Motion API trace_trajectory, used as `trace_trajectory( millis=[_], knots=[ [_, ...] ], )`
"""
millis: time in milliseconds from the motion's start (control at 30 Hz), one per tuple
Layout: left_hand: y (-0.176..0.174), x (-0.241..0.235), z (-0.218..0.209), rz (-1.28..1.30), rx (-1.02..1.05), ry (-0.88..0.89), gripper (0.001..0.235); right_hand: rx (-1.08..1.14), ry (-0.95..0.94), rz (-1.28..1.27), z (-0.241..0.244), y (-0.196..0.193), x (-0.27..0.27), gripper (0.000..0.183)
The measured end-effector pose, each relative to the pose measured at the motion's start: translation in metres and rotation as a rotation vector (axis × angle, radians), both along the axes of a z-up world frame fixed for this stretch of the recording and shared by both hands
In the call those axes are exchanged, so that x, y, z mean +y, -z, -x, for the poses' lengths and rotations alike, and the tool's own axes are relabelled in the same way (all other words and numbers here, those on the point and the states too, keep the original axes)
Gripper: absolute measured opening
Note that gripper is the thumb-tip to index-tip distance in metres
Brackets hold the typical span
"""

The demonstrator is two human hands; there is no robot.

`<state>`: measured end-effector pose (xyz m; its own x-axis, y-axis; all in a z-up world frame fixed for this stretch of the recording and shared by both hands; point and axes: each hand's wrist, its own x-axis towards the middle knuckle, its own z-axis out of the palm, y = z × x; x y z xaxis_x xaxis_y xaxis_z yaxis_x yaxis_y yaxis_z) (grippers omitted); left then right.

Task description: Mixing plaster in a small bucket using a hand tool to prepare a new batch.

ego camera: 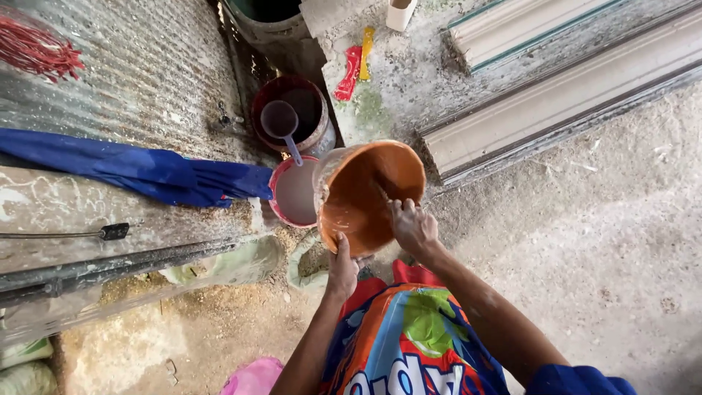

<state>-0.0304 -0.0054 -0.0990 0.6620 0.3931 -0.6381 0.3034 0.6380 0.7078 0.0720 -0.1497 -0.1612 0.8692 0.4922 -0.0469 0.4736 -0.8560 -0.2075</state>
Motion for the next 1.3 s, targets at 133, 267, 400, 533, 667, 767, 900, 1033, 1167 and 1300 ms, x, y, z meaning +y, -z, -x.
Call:
trace_trajectory(
  millis=[133, 267, 400, 533, 667, 767, 900, 1033, 1167, 1300],
  knots=[
    [0.017, -0.005, 0.009, -0.039, 0.033, 0.108, 0.065, -0.022, -0.021, 0.031, 0.037, 0.037, 0.031, 0.027],
    [0.025, -0.003, 0.017, -0.028, 0.192, 0.143, 0.079, 0.889, 0.113, -0.485, 0.037, -0.069, 0.026, 0.038],
    [0.026, 0.008, 0.011, 0.041, 0.051, 0.033, 0.073, 0.423, 0.13, -0.123, 0.051, -0.052, 0.006, 0.04],
    [0.063, 0.005, 0.006, -0.122, 0.159, 0.295, 0.077, 0.691, -0.035, -0.644, 0.07, -0.028, -0.001, 0.031],
    [0.022, 0.02, -0.003, -0.324, 0.193, 0.409, 0.09, 0.375, 0.095, -0.041, 0.044, -0.006, -0.027, 0.033],
    [-0.043, 0.006, -0.007, -0.277, 0.143, 0.314, 0.104, 0.631, 0.082, -0.084, 0.047, -0.02, -0.023, 0.033],
    [0.028, 0.003, 0.0, -0.325, 0.148, 0.437, 0.089, 0.987, 0.107, -0.538, 0.049, 0.047, -0.017, 0.034],
    [0.026, 0.006, -0.001, -0.404, 0.182, 0.499, 0.087, 0.541, -0.124, -0.292, 0.022, -0.01, -0.049, 0.026],
    [-0.016, 0.005, -0.007, -0.393, 0.136, 0.464, 0.085, 1.3, -0.137, -0.86, 0.031, -0.046, -0.014, 0.051],
    [-0.039, 0.005, -0.006, -0.393, 0.13, 0.428, 0.079, 0.654, -0.162, -0.278, 0.018, -0.049, -0.036, 0.037]
  ],
)
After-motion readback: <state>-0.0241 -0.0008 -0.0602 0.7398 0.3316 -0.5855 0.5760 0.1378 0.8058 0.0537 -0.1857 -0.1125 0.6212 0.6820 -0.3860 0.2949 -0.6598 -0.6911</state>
